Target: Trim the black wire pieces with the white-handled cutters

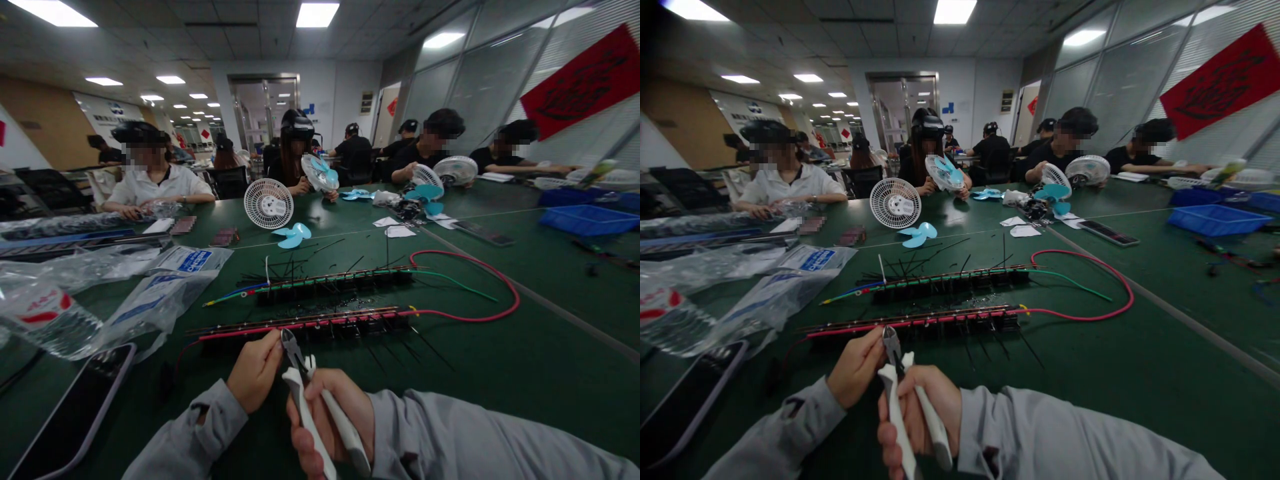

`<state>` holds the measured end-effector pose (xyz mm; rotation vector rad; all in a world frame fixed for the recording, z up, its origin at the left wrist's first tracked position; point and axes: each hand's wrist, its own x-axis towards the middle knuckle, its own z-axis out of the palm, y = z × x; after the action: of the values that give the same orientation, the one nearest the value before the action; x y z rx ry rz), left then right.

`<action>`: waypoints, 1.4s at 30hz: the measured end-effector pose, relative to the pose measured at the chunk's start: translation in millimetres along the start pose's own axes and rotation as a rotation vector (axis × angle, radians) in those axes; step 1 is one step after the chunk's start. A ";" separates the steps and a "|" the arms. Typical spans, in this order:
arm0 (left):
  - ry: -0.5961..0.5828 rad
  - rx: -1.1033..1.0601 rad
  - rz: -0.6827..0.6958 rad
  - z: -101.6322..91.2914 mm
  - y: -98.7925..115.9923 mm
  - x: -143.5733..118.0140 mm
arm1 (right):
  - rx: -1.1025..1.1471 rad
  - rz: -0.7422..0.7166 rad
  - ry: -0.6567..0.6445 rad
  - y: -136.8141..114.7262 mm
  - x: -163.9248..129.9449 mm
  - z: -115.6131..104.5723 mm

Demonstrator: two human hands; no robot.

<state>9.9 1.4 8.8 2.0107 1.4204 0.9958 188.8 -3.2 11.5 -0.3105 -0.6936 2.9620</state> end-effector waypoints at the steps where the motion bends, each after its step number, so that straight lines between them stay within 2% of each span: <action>1: 0.001 -0.001 -0.002 0.0 0.1 0.1 | -0.002 -0.002 0.010 0.3 -0.3 0.1; 12: 0.001 0.008 0.010 -0.1 0.2 -1.1 | -0.011 -0.001 0.047 1.4 -0.5 -1.4; 26: -0.020 0.006 0.000 -0.6 0.9 -1.3 | -0.006 0.011 0.016 2.6 0.2 -3.1; 35: 0.019 0.035 0.017 0.3 -0.9 -0.6 | -0.020 0.018 -0.043 -1.9 2.7 -6.0; 39: 0.005 -0.022 -0.009 0.2 0.6 0.3 | -0.046 -0.019 0.027 -0.8 4.7 -6.6; 42: -0.007 -0.061 -0.021 -0.1 1.4 -0.4 | -0.047 0.021 0.027 -2.0 4.2 -7.5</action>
<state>10.6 0.5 9.7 1.9500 1.3884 1.0098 186.3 2.3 5.0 -0.3621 -0.7631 2.9589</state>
